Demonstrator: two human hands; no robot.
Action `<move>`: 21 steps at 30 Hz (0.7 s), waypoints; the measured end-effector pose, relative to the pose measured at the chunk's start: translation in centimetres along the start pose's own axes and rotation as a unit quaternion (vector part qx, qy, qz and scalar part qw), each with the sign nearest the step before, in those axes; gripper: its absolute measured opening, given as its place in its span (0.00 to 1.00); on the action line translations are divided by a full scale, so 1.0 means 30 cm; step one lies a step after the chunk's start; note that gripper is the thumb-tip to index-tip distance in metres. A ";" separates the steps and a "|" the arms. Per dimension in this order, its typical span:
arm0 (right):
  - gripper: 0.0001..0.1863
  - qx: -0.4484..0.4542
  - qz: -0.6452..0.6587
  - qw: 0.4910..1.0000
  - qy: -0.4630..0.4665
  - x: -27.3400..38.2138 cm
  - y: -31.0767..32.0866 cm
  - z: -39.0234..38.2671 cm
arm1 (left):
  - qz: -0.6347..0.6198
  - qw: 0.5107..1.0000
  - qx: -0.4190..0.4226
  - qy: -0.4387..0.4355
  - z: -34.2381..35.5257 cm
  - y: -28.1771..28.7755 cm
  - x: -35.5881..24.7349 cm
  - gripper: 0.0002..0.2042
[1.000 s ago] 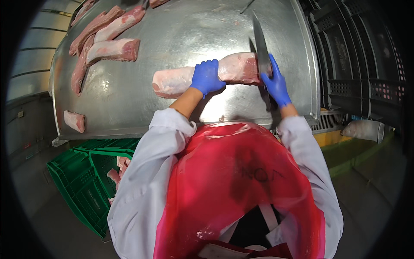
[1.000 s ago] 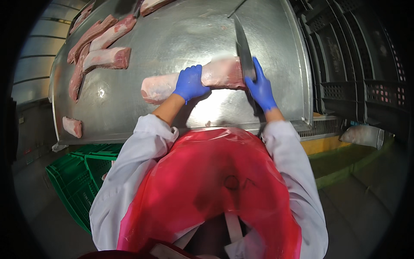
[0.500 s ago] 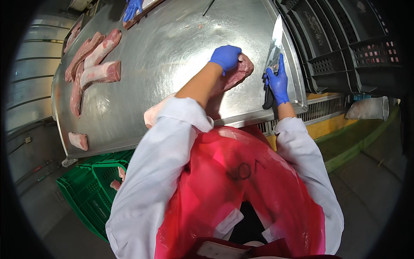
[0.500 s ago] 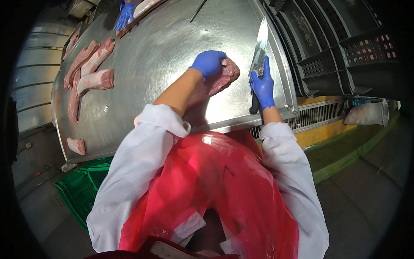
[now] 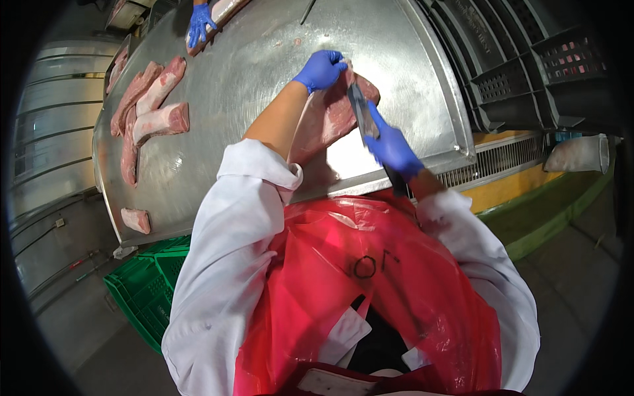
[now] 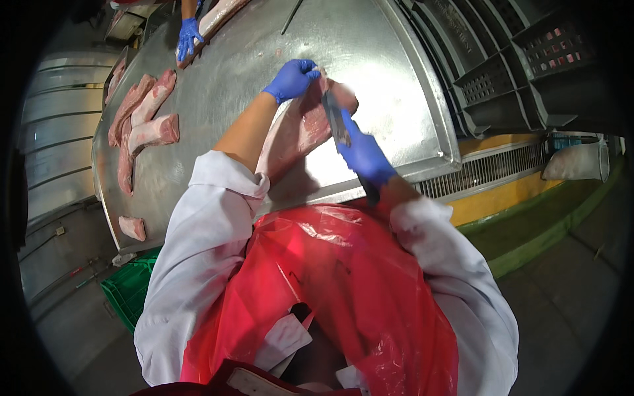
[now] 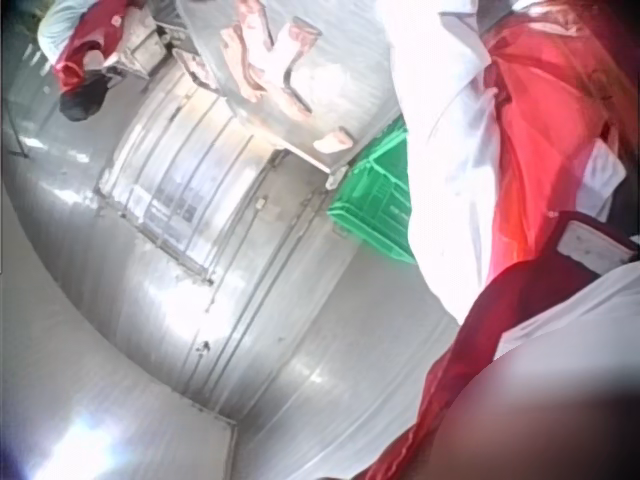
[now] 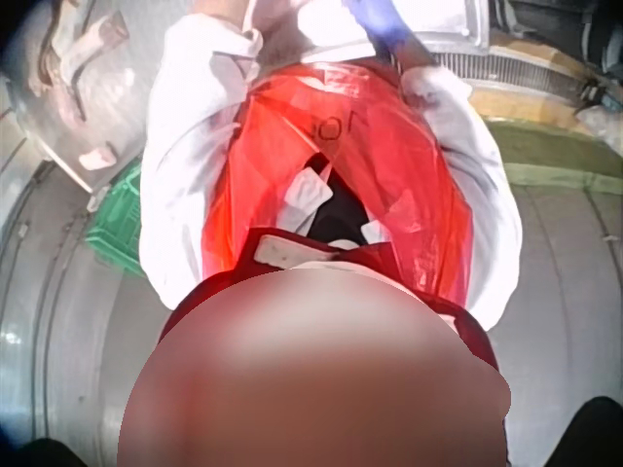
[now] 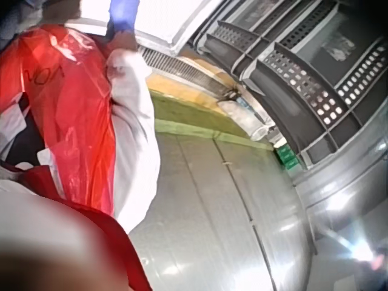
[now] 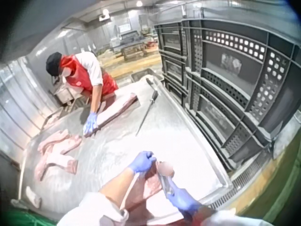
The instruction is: The person uses a knife to trim fat and cut large pieces of raw meat on a stainless steel table. Trimmed fat is placed into a green crate, and the trimmed meat is set aside on the table.
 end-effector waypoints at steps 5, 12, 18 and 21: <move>0.42 -0.118 0.007 0.987 0.111 0.073 0.062 0.382 | -0.072 0.997 0.014 0.018 -0.018 0.025 -0.115 0.09; 0.43 0.001 0.065 0.997 0.047 -0.026 -0.055 0.136 | -0.236 0.971 -0.039 0.014 -0.064 0.058 -0.032 0.09; 0.44 -0.002 -0.014 0.999 0.043 0.055 -0.077 0.239 | -0.304 0.950 -0.056 0.035 -0.080 0.110 0.001 0.07; 0.43 0.077 0.069 0.992 0.078 -0.010 -0.139 0.011 | -0.360 0.927 -0.100 -0.011 -0.102 0.141 -0.009 0.11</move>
Point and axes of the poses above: each hand's wrist, its own z-axis towards the middle knuckle, its own y-axis out of the back of the hand, x = y × z, the point moved 6 cm from there along z, towards the middle knuckle, and after that the axes turned 5 degrees about -z, right-handed, at the moved point
